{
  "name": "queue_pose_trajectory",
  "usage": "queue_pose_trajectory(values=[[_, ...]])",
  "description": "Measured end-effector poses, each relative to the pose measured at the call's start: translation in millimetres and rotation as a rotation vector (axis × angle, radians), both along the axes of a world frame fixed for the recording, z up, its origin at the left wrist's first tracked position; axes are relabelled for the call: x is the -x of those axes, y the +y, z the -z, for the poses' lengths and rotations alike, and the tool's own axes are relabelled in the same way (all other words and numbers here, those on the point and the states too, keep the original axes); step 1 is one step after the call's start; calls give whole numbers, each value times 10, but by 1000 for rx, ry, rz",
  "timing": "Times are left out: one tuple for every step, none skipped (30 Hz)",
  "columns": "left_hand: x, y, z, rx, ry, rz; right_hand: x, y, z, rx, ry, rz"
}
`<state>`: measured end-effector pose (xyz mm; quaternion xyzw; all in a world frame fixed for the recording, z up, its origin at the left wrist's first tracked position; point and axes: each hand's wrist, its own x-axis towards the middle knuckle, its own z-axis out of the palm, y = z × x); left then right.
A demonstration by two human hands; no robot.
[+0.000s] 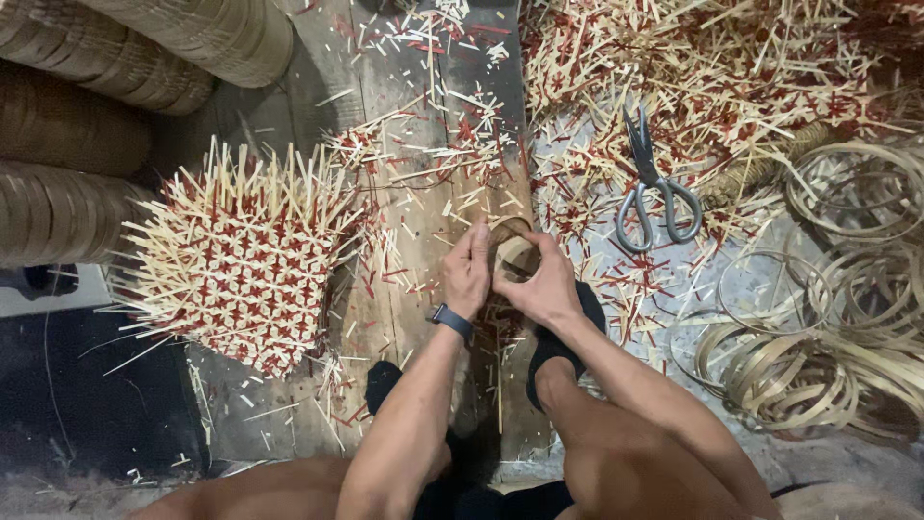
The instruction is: The person trims the protruding ends of woven straw on a small round basket using shears. They repeatedly flip the basket over, cut the excess straw, and stack the finished basket with others.
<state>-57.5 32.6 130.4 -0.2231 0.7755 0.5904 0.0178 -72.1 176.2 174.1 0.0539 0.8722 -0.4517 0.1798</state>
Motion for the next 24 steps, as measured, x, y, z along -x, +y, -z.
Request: queue_pose_trajectory(values=[[-7, -23, 38, 11, -1, 11, -4, 3, 20, 8, 3, -3], [-16, -59, 77, 22, -3, 23, -6, 10, 40, 21, 14, -11], [-17, -96, 119, 20, -37, 23, 2, 13, 64, 34, 27, -21], [-20, -140, 165, 17, -73, 26, 10, 29, 88, 47, 39, -30], [-17, -190, 217, 14, -109, 31, 22, 51, 116, 75, -10, -22], [-3, -258, 275, 55, -72, 3, 30, 79, 144, 103, -60, -16], [15, -351, 341, 96, -36, -24, 30, 121, 177, 129, -111, -9], [45, -445, 411, 136, 4, -49, 54, 198, 213, 296, -143, -11], [77, -548, 480, 140, -114, -60, 79, 299, 246, 462, -177, -12], [112, -663, 544, 145, -237, -67, 79, 396, 277, 629, -214, -10], [131, -758, 599, 148, -364, -75, 56, 483, 308, 653, -209, 35], [142, -834, 640, 130, -280, -67, 18, 559, 335, 675, -204, 80], [179, -894, 670, 112, -192, -56, -20, 619, 366, 699, -195, 129], [210, -928, 678, 94, -104, -46, -61, 671, 389, 741, -208, 160], [229, -945, 667, 157, -73, -50, -104, 716, 410, 782, -222, 188], [248, -938, 637, 220, -40, -50, -144, 746, 429, 825, -233, 220], [251, -913, 593, 283, -10, -51, -190, 762, 446, 823, -253, 245], [215, -858, 538, 375, 10, 25, -231, 767, 463, 820, -275, 267], [131, -760, 477, 468, 33, 101, -273, 765, 481, 819, -295, 288], [45, -651, 424, 562, 58, 176, -318, 758, 499, 824, -299, 294], [-23, -517, 395, 728, 60, 407, -362, 749, 518, 829, -303, 301], [-101, -403, 383, 888, 58, 641, -410, 745, 536, 833, -307, 307], [-193, -341, 385, 891, 149, 635, -460, 737, 559, 843, -294, 292], [-248, -290, 412, 895, 243, 623, -485, 725, 592, 853, -276, 273]])
